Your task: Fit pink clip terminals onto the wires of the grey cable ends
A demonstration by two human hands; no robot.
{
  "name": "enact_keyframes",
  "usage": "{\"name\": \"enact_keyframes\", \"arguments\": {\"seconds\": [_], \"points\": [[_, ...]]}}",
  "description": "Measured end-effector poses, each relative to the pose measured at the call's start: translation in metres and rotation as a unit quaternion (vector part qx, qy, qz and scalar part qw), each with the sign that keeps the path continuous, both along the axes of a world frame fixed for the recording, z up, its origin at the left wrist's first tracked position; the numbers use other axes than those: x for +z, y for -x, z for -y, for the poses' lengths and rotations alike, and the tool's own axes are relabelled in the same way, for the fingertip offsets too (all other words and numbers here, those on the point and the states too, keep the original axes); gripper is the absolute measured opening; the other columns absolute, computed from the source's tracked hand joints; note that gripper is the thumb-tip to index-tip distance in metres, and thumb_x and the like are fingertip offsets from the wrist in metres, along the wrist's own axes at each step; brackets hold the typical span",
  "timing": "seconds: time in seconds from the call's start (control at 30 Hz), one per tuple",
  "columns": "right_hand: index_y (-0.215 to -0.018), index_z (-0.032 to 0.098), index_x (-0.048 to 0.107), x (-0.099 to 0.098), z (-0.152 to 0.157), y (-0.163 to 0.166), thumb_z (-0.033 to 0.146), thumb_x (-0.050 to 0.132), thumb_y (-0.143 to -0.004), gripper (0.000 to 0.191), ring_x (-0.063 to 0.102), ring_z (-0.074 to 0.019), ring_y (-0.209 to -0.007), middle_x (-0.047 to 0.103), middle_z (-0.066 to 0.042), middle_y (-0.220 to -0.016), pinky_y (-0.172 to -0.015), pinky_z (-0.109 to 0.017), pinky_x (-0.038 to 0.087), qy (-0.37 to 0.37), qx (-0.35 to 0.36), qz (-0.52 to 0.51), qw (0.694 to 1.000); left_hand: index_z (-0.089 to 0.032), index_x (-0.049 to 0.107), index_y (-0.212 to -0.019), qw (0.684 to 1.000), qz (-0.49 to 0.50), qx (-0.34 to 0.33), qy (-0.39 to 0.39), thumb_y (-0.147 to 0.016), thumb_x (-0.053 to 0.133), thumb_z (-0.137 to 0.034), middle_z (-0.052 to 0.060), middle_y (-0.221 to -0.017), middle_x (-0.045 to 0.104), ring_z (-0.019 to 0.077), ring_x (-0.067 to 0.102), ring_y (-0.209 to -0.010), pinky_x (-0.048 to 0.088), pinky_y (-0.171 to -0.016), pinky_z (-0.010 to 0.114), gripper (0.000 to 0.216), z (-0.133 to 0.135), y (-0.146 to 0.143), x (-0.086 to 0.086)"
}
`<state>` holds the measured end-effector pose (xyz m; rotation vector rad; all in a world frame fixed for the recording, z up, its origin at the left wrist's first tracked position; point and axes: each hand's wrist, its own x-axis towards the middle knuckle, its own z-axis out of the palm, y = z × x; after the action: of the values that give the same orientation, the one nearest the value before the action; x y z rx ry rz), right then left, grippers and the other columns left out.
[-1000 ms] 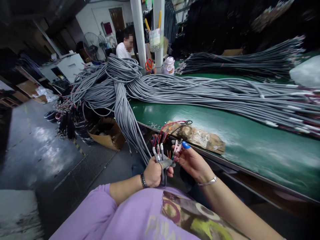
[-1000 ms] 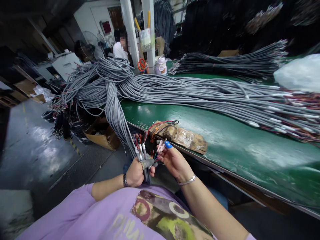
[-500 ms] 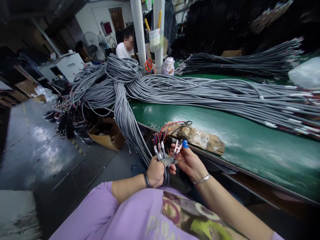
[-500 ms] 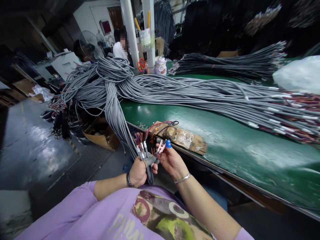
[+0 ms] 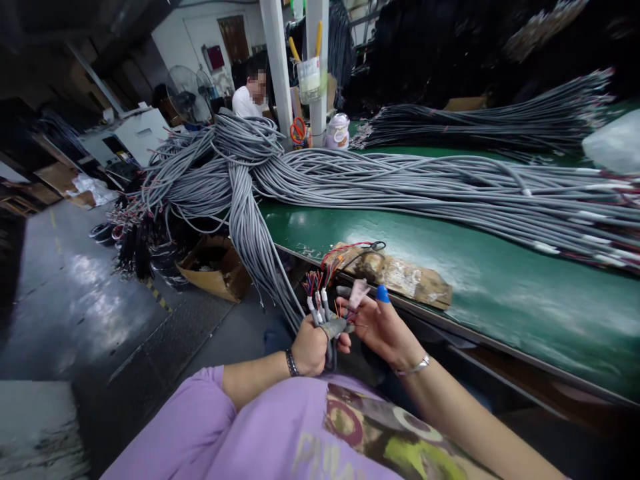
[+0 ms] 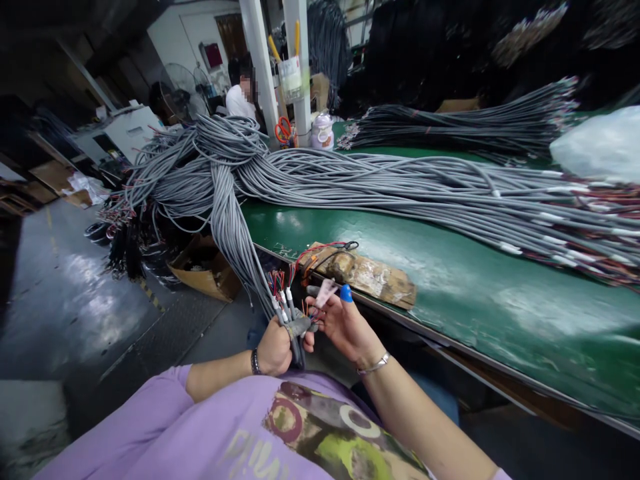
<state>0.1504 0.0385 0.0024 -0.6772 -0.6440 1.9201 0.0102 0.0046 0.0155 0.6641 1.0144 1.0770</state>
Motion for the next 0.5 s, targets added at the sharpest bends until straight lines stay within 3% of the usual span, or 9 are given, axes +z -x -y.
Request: {"name": "enact_keyframes", "arguments": {"seconds": [0.13,0.3,0.37,0.5], "points": [[-0.090,0.019,0.069,0.000,0.011,-0.009,0.062,0.070,-0.067,0.049,0.060,-0.0187,-0.073,0.068,-0.007,-0.085,-0.069,-0.033,0.048,-0.046,0.040,0.076,0.995,-0.013,0.056,-0.065,1.000,-0.015,0.004,-0.001,-0.054,0.080,-0.050,0.000,-0.047,0.055,0.0136,0.057,-0.048,0.048,-0.050,0.026,0.045,0.002,0.002,-0.004],[-0.070,0.019,0.066,0.011,0.028,-0.002,0.041,0.080,-0.067,0.026,0.053,-0.0145,-0.057,0.062,-0.001,-0.060,-0.058,-0.029,0.044,-0.100,-0.052,0.195,0.974,-0.013,0.056,-0.065,0.998,-0.046,-0.022,-0.021,-0.057,0.079,-0.051,0.000,-0.049,0.057,0.0121,0.055,-0.046,0.047,-0.050,0.025,0.045,0.003,0.002,-0.008],[-0.067,0.021,0.064,0.018,0.032,0.001,0.041,0.078,-0.070,0.024,0.053,-0.0149,-0.051,0.060,0.000,-0.052,-0.055,-0.029,0.044,-0.103,-0.049,0.194,0.974,-0.013,0.057,-0.065,0.996,-0.057,-0.059,-0.045,-0.058,0.079,-0.050,0.001,-0.051,0.058,0.0112,0.054,-0.046,0.047,-0.050,0.025,0.044,0.004,0.003,-0.008],[-0.067,0.022,0.064,0.026,0.033,0.004,0.046,0.077,-0.068,0.027,0.054,-0.0158,-0.044,0.061,0.000,-0.047,-0.050,-0.030,0.043,-0.104,0.026,0.192,0.975,-0.013,0.059,-0.069,0.982,-0.075,-0.161,-0.061,-0.056,0.081,-0.048,0.002,-0.054,0.060,0.0115,0.055,-0.047,0.048,-0.053,0.026,0.043,0.003,0.007,-0.008]]}}
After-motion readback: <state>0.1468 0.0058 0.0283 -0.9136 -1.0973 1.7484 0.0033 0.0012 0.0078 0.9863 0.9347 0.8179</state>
